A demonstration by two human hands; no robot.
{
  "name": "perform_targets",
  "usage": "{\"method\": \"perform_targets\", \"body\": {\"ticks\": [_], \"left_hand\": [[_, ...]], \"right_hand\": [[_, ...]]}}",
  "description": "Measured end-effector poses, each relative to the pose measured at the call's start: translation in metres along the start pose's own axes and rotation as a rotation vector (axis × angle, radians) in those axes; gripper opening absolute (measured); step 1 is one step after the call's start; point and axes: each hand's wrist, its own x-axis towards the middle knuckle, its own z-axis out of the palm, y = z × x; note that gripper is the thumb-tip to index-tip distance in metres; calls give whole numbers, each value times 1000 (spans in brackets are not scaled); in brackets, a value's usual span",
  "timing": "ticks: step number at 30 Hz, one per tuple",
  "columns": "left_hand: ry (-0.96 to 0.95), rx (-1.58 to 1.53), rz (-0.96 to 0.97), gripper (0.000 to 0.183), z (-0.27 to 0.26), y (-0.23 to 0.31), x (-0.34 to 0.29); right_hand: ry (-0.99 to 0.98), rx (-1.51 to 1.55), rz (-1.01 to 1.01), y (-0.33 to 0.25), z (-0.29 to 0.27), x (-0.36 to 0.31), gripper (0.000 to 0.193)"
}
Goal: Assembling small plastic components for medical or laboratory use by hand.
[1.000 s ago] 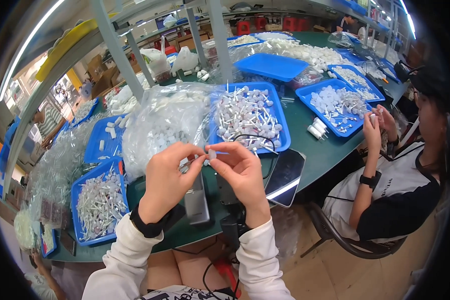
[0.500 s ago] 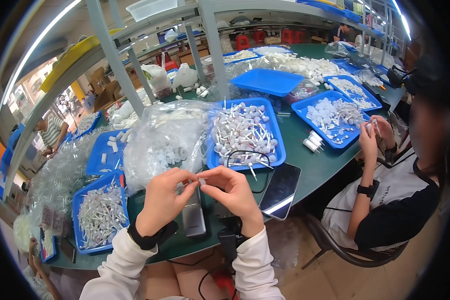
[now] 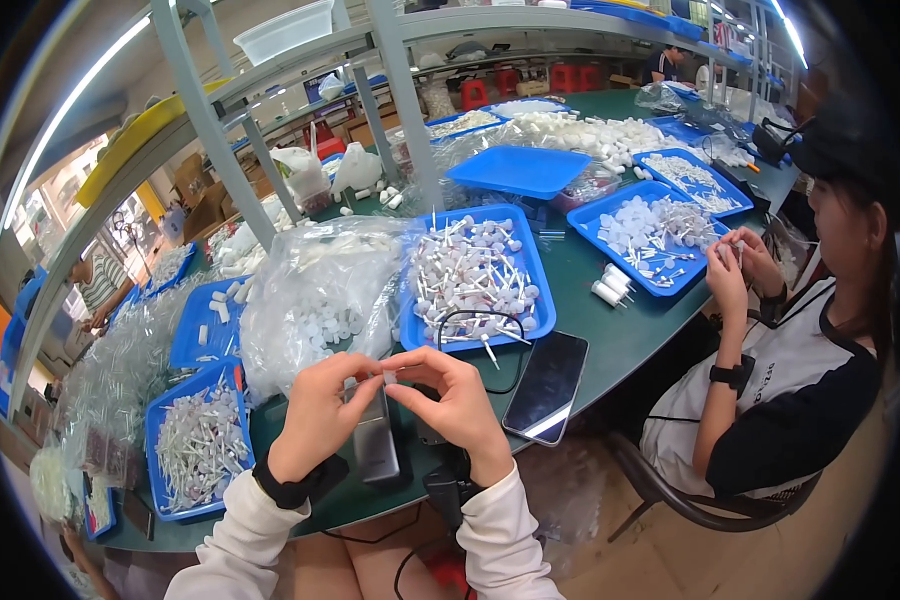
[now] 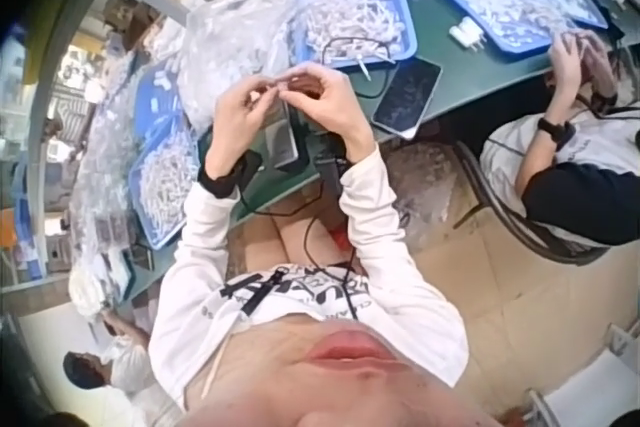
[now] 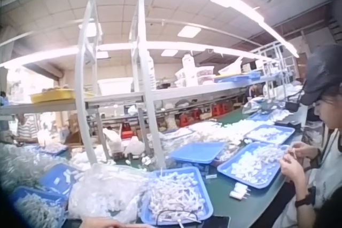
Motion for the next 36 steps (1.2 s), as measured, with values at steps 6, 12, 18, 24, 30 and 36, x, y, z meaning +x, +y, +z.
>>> {"method": "perform_targets", "body": {"ticks": [6,12,18,24,30,36], "left_hand": [[-93,-94,-69,10,-10,5,-5],[-83,-199,60,13,-12,3,-7],[-122,-231,84,20,-13,3,-6],[-160,-236,-71,17,-15,22,7],[-136,-357,136,22,-12,23,10],[-181,-282,-25,9,-19,28,7]], "right_hand": [[38,-66,-15,-13,5,-6,24],[74,2,-33,-14,4,-12,24],[111,148,-53,-17,5,-14,23],[185,209,-136,-22,2,-16,23],[282,220,-196,-26,-4,-16,24],[227,178,-197,-33,-4,-24,27]]}}
